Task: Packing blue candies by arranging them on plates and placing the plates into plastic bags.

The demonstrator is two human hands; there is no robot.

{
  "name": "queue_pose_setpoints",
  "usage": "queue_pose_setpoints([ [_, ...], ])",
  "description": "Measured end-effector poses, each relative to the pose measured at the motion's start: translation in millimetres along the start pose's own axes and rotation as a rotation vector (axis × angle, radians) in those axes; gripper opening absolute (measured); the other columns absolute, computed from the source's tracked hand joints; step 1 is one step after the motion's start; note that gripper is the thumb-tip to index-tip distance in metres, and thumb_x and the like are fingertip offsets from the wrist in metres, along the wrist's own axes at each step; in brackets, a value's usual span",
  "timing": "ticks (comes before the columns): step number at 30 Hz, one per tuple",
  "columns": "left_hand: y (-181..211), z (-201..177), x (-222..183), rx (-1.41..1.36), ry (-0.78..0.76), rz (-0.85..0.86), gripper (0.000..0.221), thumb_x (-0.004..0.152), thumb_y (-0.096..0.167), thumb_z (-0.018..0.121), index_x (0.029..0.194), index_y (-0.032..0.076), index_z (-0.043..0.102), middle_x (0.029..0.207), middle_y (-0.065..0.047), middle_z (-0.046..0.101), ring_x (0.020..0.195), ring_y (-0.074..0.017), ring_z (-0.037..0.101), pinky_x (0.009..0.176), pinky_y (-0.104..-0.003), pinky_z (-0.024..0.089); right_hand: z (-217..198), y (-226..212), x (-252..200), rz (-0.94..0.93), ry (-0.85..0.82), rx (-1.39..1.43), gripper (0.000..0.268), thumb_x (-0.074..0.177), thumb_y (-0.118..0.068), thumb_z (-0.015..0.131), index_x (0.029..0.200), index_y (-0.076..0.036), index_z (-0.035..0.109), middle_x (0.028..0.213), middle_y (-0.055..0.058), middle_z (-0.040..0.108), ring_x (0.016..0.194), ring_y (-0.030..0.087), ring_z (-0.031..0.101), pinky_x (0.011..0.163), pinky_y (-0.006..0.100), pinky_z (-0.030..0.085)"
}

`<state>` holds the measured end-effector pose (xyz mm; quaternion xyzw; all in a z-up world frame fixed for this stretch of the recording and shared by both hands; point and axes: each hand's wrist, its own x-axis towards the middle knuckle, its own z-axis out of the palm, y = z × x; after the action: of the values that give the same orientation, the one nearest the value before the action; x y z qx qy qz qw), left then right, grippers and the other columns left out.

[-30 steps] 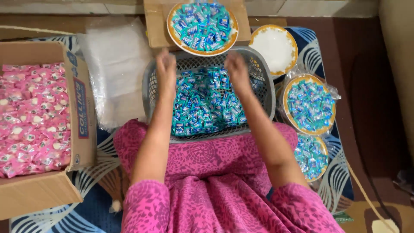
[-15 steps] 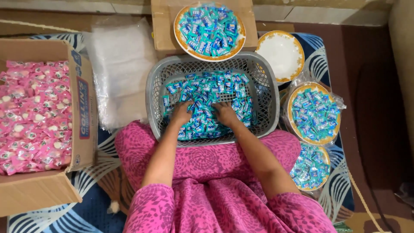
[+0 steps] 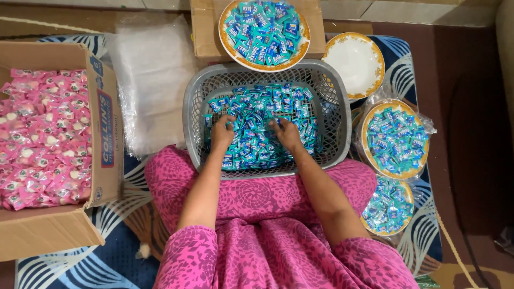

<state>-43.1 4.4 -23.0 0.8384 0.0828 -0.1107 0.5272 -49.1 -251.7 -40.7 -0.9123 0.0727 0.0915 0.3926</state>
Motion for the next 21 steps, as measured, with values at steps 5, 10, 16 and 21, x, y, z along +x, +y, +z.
queue_pose_setpoints([
  [5, -5.3, -0.7, 6.3, -0.070, 0.062, -0.062, 0.033, 0.100, 0.004, 0.048, 0.126, 0.013, 0.066, 0.125, -0.023, 0.068, 0.120, -0.0452, 0.061, 0.100, -0.062, 0.051, 7.2, 20.7, 12.0, 0.036, 0.072, 0.014, 0.040, 0.097, -0.054, 0.068, 0.103, -0.015, 0.076, 0.096, 0.015, 0.076, 0.102, 0.041, 0.070, 0.091, 0.054, 0.055],
  [10, -35.6, 6.3, 20.8, 0.037, 0.169, -0.113, 0.034, 0.099, -0.001, 0.053, 0.132, 0.006, 0.062, 0.129, -0.029, 0.062, 0.114, -0.0477, 0.065, 0.096, -0.065, 0.058, 5.9, -4.6, -1.6, 0.054, -0.014, 0.043, 0.036, 0.099, -0.038, 0.066, 0.125, -0.014, 0.066, 0.096, 0.022, 0.074, 0.104, 0.043, 0.069, 0.093, 0.056, 0.056],
  [16, -19.4, -9.6, 10.4, 0.078, 0.261, -0.039, 0.038, 0.100, -0.006, 0.053, 0.137, 0.001, 0.057, 0.135, -0.029, 0.057, 0.123, -0.0490, 0.059, 0.102, -0.067, 0.053, -10.1, -4.0, -1.3, 0.201, 0.013, 0.843, 0.031, 0.097, -0.008, 0.064, 0.127, -0.004, 0.058, 0.105, 0.017, 0.077, 0.087, 0.022, 0.077, 0.075, 0.034, 0.066],
  [21, 1.3, -27.2, 17.0, 0.076, 0.227, -0.098, 0.037, 0.099, 0.002, 0.057, 0.132, 0.017, 0.064, 0.130, -0.017, 0.066, 0.121, -0.0387, 0.065, 0.091, -0.055, 0.060, -55.4, -23.6, 1.8, 0.233, -0.031, 1.201, 0.033, 0.105, -0.023, 0.049, 0.133, -0.005, 0.051, 0.119, 0.021, 0.073, 0.101, 0.028, 0.076, 0.085, 0.039, 0.067],
])
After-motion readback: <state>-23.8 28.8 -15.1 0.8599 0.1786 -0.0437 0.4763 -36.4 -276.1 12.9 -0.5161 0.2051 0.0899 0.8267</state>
